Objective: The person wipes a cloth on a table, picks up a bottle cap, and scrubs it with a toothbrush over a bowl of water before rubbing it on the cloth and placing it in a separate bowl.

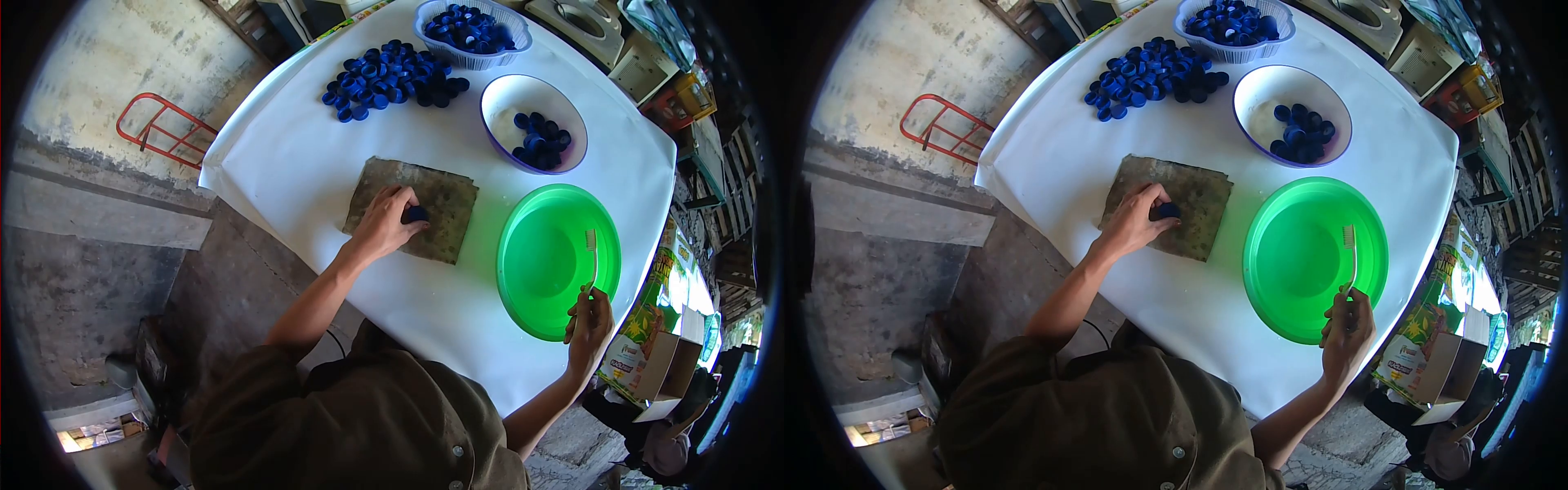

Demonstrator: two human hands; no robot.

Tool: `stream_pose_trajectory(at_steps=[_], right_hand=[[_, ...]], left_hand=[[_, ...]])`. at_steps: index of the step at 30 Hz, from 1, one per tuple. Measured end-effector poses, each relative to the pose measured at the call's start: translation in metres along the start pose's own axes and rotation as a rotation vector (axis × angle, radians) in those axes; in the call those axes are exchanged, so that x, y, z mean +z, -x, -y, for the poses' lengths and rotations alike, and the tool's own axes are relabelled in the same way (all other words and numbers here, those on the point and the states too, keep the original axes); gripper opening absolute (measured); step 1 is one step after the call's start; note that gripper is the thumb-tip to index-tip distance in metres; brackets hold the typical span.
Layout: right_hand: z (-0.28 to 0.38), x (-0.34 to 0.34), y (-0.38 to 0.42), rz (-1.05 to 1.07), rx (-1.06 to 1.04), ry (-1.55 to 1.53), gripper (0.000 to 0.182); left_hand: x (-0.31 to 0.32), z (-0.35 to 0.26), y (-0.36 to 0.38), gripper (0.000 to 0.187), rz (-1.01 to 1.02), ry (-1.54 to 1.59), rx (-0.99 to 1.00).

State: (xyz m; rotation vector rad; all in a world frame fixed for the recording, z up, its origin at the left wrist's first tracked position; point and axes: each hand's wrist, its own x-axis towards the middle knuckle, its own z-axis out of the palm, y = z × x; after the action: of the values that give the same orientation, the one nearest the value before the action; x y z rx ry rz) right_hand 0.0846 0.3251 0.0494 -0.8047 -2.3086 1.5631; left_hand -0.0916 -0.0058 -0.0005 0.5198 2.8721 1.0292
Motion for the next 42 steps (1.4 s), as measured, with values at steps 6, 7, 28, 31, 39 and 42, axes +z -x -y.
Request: stream_pose_trajectory(at_steps=[6,7,28,31,39,42], right_hand=[[0.000,0.000,0.000,0.003,-0.001,0.000,0.019],[-0.002,-0.001,0.000,0.002,-0.008,0.006,0.019],[0.000,0.001,0.000,-0.020,-0.013,-0.018,0.019],[0.001,0.000,0.000,-0.009,-0.008,-0.023,0.018],[-0.002,0.000,-0.002,0.015,-0.022,0.001,0.018],[0.000,0.001,-0.002,-0.014,-0.024,-0.003,0.019]], left_hand=[[-0.010,0.011,-0.005,0.032,-0.098,0.129,-0.023],[-0.014,0.018,-0.010,0.032,-0.151,0.128,-0.007],[-0.058,0.031,-0.079,0.042,0.368,-0.183,-0.095],[-0.053,0.026,-0.070,0.035,0.335,-0.137,-0.031],[-0.044,0.024,-0.063,0.029,0.352,0.005,-0.038],[-0.035,0.035,-0.059,0.030,0.281,0.037,-0.003]])
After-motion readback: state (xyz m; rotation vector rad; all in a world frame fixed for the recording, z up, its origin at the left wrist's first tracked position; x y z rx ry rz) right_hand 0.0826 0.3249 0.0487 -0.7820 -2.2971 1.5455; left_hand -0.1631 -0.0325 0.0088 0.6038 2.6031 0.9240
